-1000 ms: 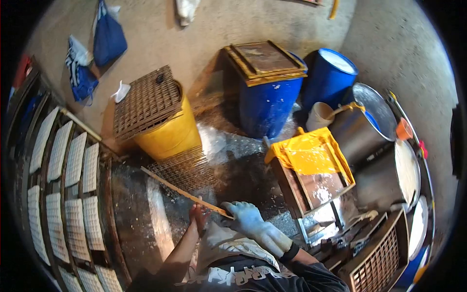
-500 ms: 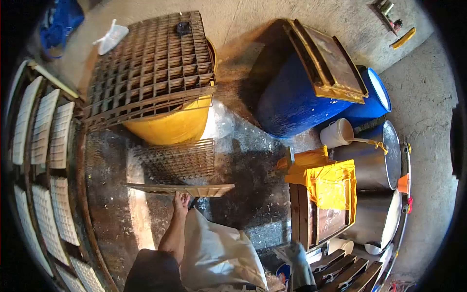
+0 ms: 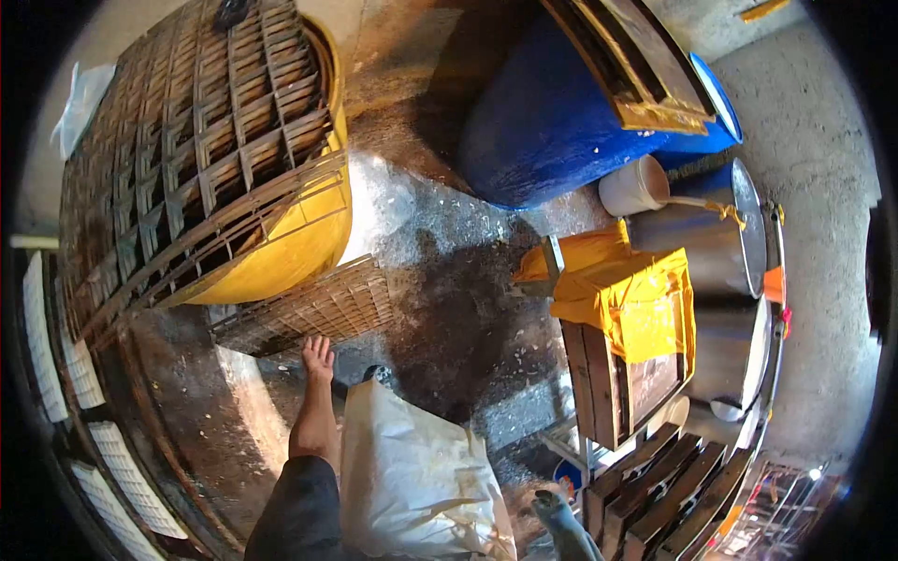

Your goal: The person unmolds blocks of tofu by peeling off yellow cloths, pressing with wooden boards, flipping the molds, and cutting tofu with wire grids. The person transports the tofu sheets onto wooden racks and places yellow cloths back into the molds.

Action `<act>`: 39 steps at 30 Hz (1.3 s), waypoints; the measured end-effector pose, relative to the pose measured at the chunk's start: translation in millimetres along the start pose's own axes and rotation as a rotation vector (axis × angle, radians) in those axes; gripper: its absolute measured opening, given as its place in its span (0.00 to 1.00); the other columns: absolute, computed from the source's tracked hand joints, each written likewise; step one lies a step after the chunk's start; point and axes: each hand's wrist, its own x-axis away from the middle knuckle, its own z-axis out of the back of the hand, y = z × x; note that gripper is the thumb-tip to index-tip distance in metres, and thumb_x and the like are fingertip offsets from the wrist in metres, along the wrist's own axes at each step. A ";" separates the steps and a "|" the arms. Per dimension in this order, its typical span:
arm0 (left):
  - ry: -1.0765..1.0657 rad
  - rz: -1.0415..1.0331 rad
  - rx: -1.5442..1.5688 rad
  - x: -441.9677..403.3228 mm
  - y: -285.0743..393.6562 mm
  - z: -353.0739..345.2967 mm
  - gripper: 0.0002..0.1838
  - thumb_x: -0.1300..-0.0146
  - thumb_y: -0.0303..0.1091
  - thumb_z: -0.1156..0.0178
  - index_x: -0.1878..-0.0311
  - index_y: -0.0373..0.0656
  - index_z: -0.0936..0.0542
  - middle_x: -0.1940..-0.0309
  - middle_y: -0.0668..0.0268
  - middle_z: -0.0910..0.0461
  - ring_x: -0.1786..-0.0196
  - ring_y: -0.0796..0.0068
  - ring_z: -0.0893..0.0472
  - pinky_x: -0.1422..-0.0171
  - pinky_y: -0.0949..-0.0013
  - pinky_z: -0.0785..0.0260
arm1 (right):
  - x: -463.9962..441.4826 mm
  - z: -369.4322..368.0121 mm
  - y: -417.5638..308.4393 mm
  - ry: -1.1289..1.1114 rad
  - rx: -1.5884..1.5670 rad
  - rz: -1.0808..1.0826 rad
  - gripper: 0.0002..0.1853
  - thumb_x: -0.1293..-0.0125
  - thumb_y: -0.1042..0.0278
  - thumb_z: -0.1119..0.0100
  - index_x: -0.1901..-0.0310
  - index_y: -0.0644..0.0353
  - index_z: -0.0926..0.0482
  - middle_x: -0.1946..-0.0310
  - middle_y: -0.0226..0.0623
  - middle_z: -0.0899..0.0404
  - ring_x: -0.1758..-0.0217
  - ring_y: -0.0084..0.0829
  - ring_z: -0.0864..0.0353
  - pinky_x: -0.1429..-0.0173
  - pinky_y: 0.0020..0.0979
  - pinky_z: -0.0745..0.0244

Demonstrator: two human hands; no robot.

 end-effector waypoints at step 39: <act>-1.743 0.229 -2.148 658.7 -356.9 -106.5 0.15 0.26 0.45 0.35 0.46 0.45 0.14 0.60 0.69 0.13 0.66 0.80 0.15 0.68 0.75 0.26 | 187.4 -83.8 286.8 0.842 -1.234 -0.530 0.19 0.33 0.55 0.29 0.48 0.60 0.16 0.63 0.33 0.14 0.67 0.26 0.19 0.63 0.33 0.25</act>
